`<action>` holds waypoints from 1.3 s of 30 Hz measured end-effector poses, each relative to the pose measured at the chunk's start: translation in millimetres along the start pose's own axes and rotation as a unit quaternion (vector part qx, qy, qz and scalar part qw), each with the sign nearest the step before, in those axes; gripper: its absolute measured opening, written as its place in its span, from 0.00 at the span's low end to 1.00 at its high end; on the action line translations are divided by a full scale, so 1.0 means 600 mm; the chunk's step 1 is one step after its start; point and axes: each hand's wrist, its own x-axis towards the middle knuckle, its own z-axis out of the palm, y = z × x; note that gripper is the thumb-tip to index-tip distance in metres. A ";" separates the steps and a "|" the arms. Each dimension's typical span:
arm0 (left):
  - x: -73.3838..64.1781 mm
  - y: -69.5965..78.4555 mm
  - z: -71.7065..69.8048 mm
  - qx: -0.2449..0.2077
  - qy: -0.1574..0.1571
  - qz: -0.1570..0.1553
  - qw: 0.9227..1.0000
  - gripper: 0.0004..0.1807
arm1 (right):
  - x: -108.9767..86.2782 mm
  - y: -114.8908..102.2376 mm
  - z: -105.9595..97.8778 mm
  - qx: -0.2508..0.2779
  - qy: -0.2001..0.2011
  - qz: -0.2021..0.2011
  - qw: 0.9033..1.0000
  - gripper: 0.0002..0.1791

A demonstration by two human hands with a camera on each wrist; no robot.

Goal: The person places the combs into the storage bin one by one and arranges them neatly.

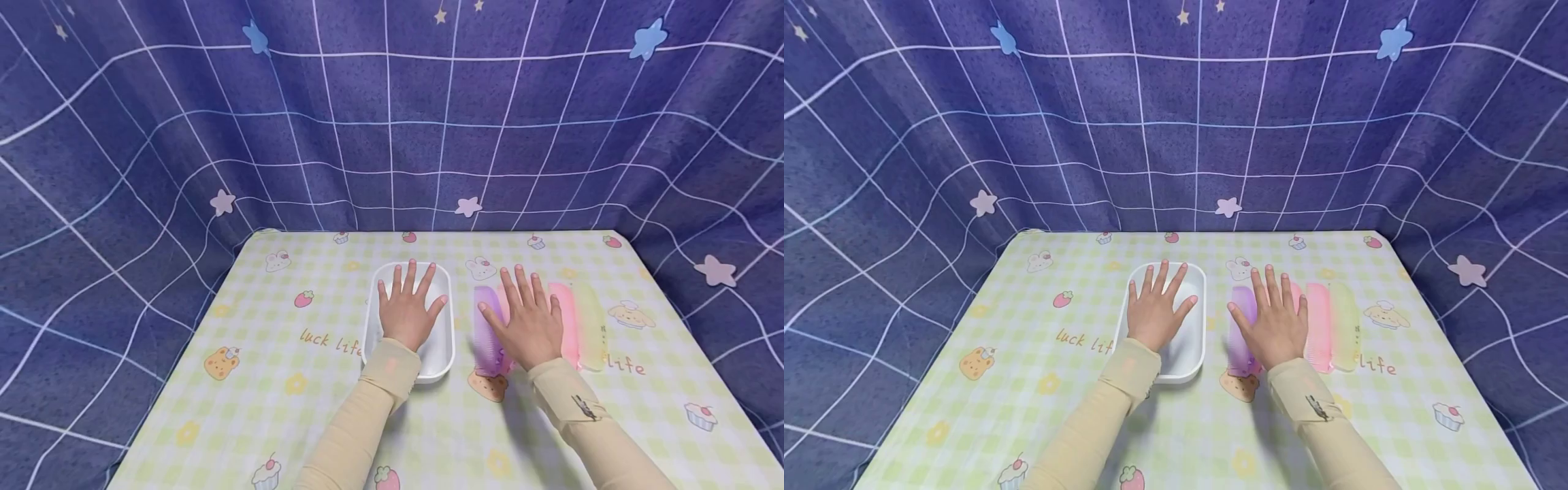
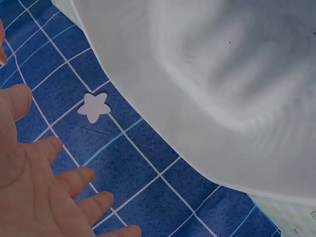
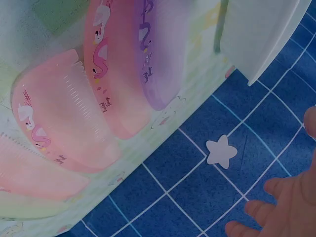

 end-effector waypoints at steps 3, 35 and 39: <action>0.001 -0.002 0.000 0.002 -0.003 -0.001 1.000 0.36 | 0.000 0.000 0.000 0.004 0.006 -0.003 1.000 0.44; -0.002 -0.017 -0.010 -0.018 0.000 -0.014 1.000 0.38 | 0.001 -0.004 -0.007 0.046 0.027 -0.012 0.998 0.43; -0.003 -0.020 -0.012 -0.019 -0.004 -0.017 1.000 0.38 | 0.002 -0.003 -0.008 0.051 0.025 -0.009 0.998 0.44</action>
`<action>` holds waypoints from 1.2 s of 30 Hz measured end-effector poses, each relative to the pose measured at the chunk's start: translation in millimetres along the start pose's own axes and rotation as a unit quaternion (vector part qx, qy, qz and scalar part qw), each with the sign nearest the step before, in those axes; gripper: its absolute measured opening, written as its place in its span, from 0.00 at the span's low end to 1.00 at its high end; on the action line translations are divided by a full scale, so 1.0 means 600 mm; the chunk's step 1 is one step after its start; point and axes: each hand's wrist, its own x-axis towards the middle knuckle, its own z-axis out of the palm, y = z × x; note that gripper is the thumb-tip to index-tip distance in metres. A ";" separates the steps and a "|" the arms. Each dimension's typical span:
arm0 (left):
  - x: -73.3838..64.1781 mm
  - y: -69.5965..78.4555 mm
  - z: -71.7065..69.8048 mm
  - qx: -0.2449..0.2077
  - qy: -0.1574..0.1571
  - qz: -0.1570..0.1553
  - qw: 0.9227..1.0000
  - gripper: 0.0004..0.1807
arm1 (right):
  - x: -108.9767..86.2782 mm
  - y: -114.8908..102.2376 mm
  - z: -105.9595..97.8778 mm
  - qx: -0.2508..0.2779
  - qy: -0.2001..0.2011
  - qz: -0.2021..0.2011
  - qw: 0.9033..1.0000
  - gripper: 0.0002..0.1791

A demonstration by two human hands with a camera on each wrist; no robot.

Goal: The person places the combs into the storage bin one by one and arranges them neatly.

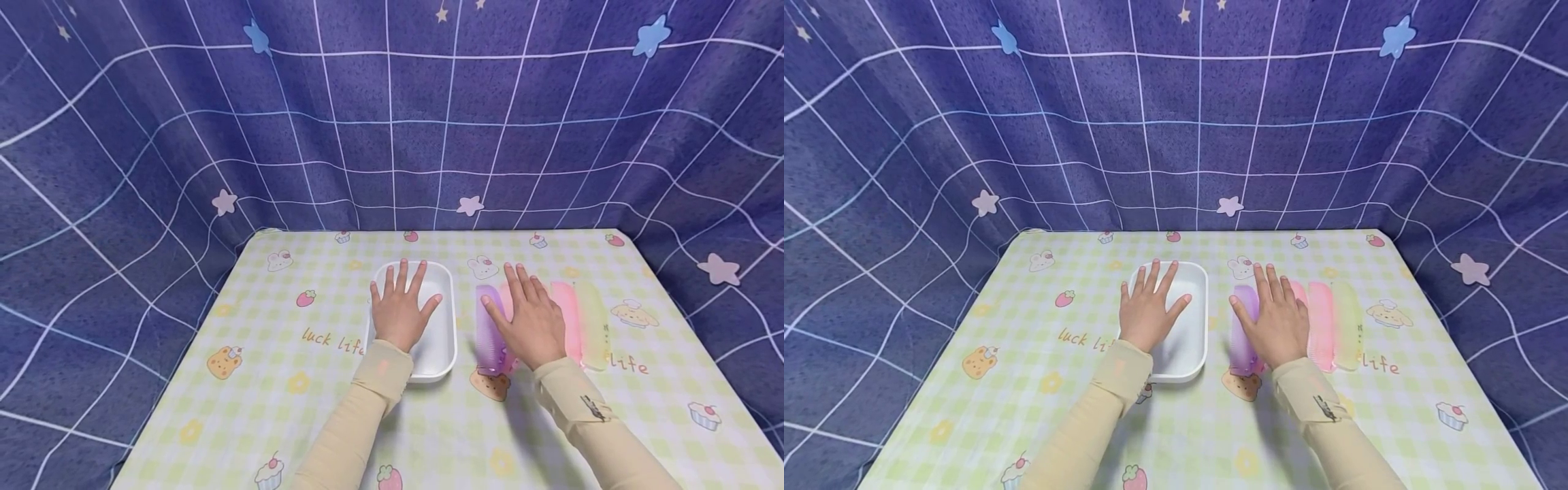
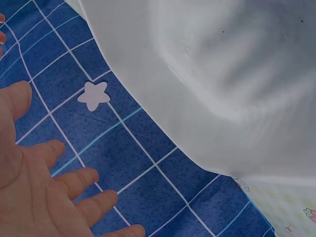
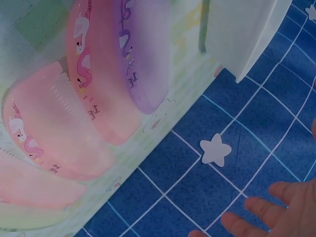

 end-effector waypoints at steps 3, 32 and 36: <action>0.000 -0.004 -0.001 0.000 -0.002 -0.002 1.000 0.38 | 0.000 0.000 -0.003 0.003 -0.001 0.002 1.000 0.44; -0.007 -0.031 -0.006 -0.046 -0.007 -0.014 0.999 0.42 | -0.004 -0.001 0.004 0.007 0.019 -0.003 1.000 0.42; -0.008 -0.033 -0.007 -0.051 -0.012 -0.021 0.998 0.42 | -0.004 -0.001 0.004 0.007 0.015 -0.002 1.000 0.42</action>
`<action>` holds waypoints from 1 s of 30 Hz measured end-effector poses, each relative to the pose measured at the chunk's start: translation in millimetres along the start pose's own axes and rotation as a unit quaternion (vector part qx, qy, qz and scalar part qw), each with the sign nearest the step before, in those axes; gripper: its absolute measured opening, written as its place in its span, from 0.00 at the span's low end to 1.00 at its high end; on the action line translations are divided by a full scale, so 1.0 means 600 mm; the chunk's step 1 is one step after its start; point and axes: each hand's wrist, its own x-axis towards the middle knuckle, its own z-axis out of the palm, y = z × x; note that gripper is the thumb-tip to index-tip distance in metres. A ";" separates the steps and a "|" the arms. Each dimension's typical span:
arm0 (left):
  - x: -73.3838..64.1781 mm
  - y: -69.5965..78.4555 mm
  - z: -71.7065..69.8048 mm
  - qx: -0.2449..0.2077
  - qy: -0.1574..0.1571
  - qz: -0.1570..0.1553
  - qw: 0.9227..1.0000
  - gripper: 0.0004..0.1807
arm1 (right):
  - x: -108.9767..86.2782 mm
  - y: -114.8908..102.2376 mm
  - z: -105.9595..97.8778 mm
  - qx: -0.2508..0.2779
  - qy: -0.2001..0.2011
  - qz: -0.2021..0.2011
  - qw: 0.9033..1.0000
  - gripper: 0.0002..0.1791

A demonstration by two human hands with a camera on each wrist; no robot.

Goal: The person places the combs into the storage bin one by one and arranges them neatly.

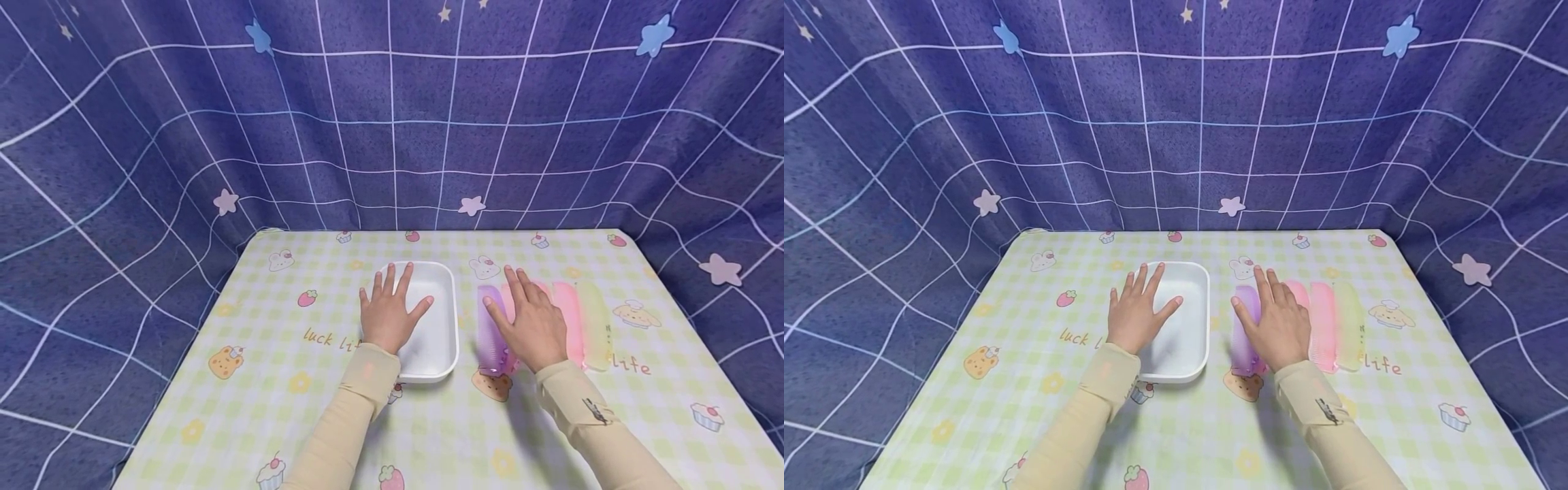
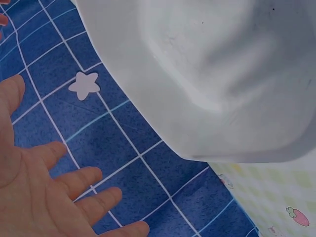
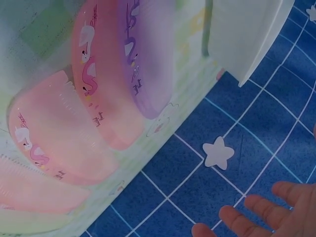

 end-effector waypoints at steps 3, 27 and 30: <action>0.000 -0.002 0.000 -0.002 -0.001 -0.004 1.000 0.42 | -0.001 -0.001 0.000 0.000 0.002 -0.001 1.000 0.42; -0.007 -0.023 -0.004 -0.047 -0.002 -0.025 0.999 0.43 | -0.001 -0.003 0.001 0.001 -0.003 0.009 1.000 0.43; -0.006 -0.026 -0.003 -0.050 0.000 -0.031 0.998 0.43 | -0.002 -0.003 0.002 0.001 -0.003 0.009 1.000 0.42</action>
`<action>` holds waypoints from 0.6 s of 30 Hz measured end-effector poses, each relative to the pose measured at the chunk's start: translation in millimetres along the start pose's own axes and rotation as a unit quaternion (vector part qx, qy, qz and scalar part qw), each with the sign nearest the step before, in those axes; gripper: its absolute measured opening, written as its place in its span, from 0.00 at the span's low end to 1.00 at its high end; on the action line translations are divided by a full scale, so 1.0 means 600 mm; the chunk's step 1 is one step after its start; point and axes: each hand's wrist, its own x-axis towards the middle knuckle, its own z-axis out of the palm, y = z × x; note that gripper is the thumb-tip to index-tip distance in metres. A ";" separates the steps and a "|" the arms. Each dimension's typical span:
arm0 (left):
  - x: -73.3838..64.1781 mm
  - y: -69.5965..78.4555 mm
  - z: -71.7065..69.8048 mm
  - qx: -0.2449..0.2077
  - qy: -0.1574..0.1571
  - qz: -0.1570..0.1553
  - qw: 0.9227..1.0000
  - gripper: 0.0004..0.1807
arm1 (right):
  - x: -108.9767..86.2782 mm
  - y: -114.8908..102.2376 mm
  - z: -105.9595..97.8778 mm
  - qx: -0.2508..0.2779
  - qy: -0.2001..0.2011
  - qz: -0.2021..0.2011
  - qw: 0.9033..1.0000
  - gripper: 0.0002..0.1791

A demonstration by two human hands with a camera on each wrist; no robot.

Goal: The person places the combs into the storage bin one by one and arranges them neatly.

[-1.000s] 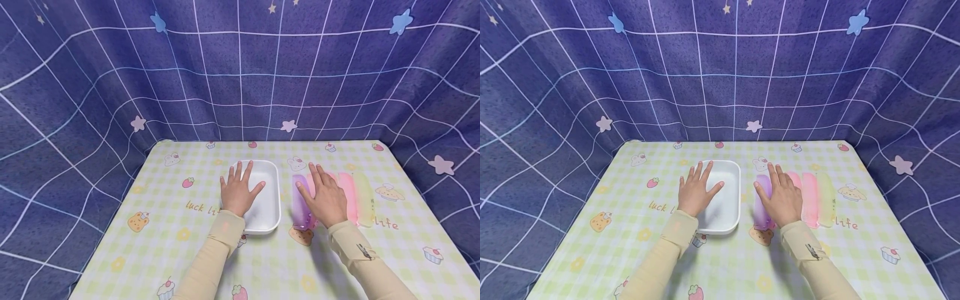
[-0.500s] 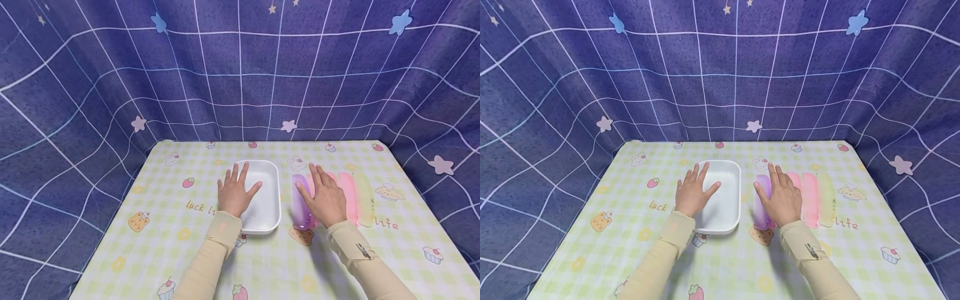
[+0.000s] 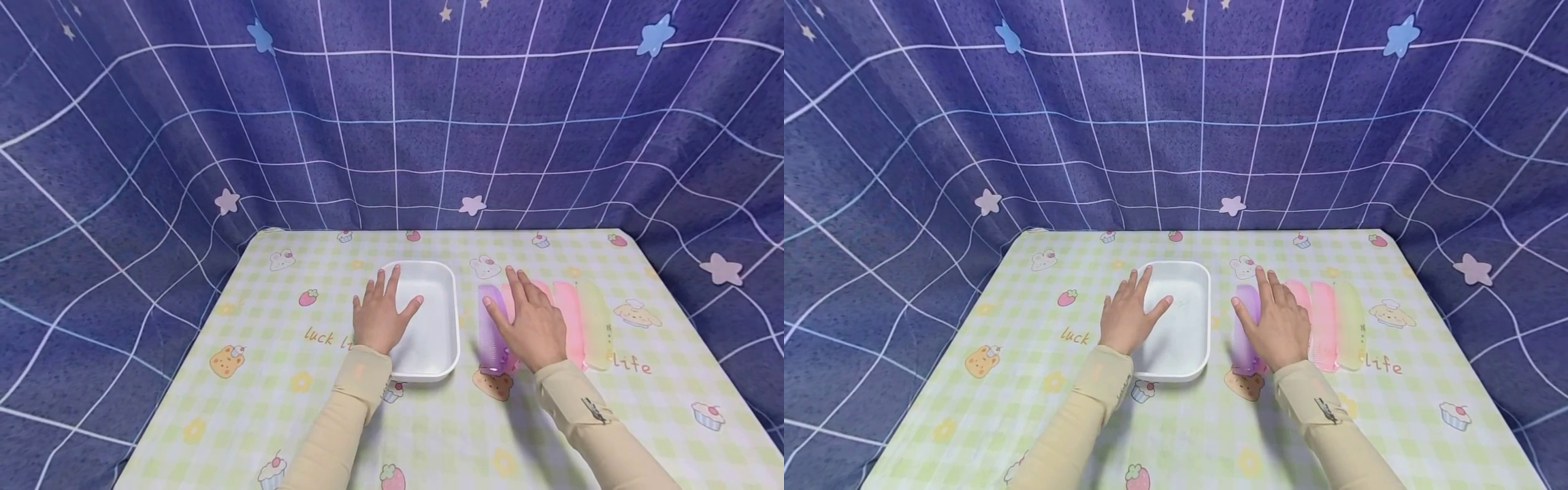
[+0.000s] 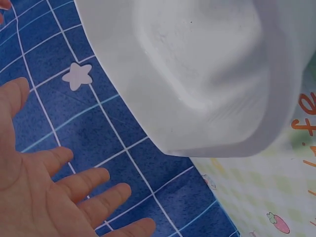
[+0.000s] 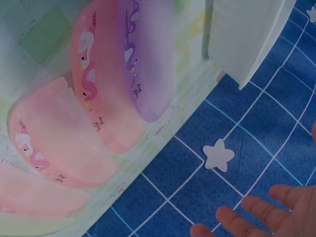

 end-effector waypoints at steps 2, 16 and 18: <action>0.000 -0.001 -0.001 -0.001 0.000 -0.004 1.000 0.43 | 0.000 0.000 0.000 0.001 0.000 0.001 1.000 0.42; 0.000 -0.014 -0.002 -0.011 0.014 -0.033 0.999 0.42 | 0.001 0.003 0.004 0.000 0.004 -0.001 1.000 0.42; -0.001 -0.016 -0.001 -0.014 0.010 -0.037 0.999 0.42 | 0.001 0.003 0.004 0.000 0.003 -0.001 1.000 0.42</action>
